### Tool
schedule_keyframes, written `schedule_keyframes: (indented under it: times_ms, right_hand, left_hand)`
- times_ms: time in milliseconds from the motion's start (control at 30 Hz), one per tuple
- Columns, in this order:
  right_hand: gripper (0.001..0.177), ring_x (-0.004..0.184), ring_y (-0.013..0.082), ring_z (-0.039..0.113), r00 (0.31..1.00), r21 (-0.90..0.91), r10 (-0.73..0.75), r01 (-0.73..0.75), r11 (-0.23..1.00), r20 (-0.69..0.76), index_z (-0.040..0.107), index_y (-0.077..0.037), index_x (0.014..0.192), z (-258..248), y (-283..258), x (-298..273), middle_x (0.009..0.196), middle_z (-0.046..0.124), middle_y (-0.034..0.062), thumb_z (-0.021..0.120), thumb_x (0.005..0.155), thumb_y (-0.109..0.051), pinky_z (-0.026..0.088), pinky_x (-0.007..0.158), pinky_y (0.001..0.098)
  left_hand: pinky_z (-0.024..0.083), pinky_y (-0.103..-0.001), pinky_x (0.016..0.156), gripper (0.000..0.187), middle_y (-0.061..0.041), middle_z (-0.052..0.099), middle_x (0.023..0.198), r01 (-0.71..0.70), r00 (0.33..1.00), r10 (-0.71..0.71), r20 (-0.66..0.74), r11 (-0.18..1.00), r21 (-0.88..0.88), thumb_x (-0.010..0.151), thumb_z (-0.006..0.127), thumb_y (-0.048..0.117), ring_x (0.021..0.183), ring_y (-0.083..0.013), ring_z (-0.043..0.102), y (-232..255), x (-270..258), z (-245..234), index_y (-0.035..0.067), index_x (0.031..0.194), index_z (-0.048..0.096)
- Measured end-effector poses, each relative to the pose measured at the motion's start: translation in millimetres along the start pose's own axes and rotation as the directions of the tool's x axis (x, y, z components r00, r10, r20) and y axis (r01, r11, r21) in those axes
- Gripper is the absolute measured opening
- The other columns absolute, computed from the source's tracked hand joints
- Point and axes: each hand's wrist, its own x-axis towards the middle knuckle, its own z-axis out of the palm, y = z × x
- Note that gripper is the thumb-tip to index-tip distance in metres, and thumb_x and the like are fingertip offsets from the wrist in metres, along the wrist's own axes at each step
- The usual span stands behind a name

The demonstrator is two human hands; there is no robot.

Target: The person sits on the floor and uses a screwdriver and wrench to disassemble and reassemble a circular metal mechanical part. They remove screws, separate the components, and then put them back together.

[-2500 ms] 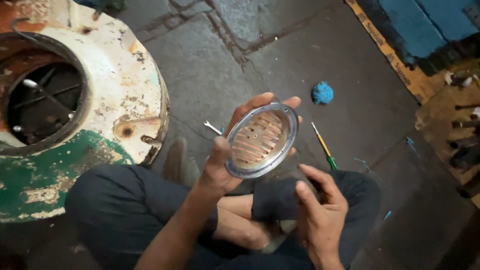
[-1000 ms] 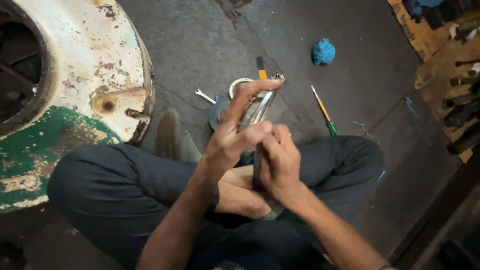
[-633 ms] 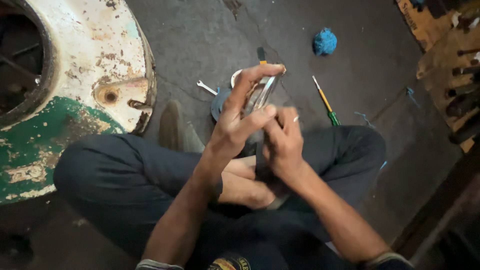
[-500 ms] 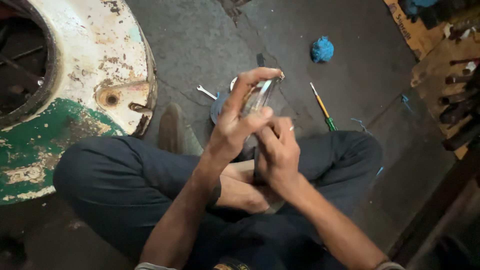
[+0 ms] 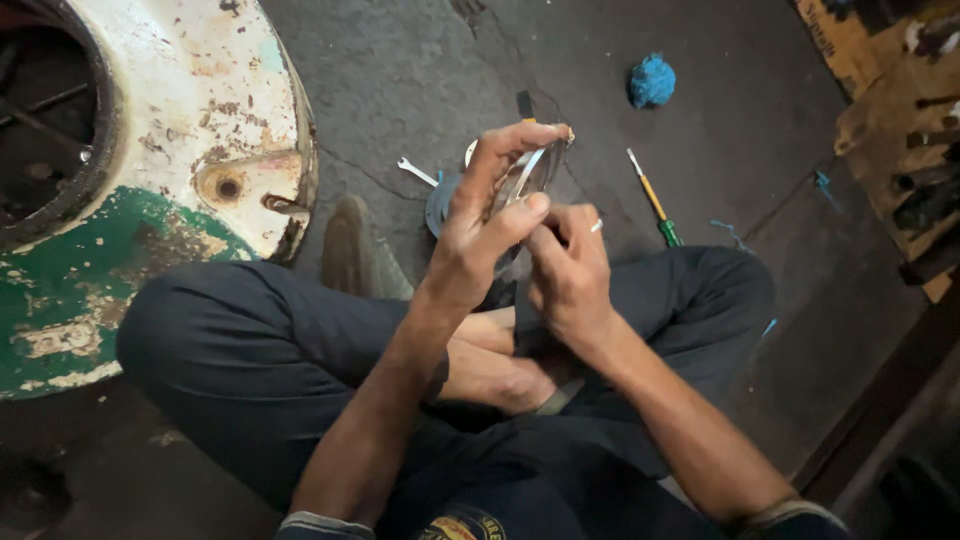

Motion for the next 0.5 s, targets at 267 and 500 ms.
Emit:
schedule_keyframes:
  times_ms: [267,500]
  right_hand:
    - [0.044,0.091,0.0308,0.06,0.999,0.025,0.043,-0.044,0.999,0.03,0.072,-0.004,0.112,0,7,-8,0.102,0.063,0.0119,0.065,0.073,0.015,0.05,0.079,0.0406]
    - [0.024,0.09,0.0217,0.066,0.968,0.252,0.245,-0.25,0.935,0.052,0.072,-0.006,0.109,-6,7,-1,0.101,0.065,0.009,0.072,0.09,0.009,0.053,0.078,0.0307]
  left_hand:
    - [0.046,-0.035,0.116,0.041,-0.017,0.058,0.143,0.079,0.994,-0.095,-0.061,0.971,-0.226,0.104,0.05,0.014,0.125,-0.0193,0.056,3,-2,-2,0.0,0.142,0.05]
    - [0.051,-0.039,0.112,0.038,-0.024,0.056,0.145,0.062,0.991,-0.125,-0.05,0.754,-0.654,0.117,0.048,0.025,0.128,-0.0263,0.061,-3,4,-11,-0.003,0.142,0.047]
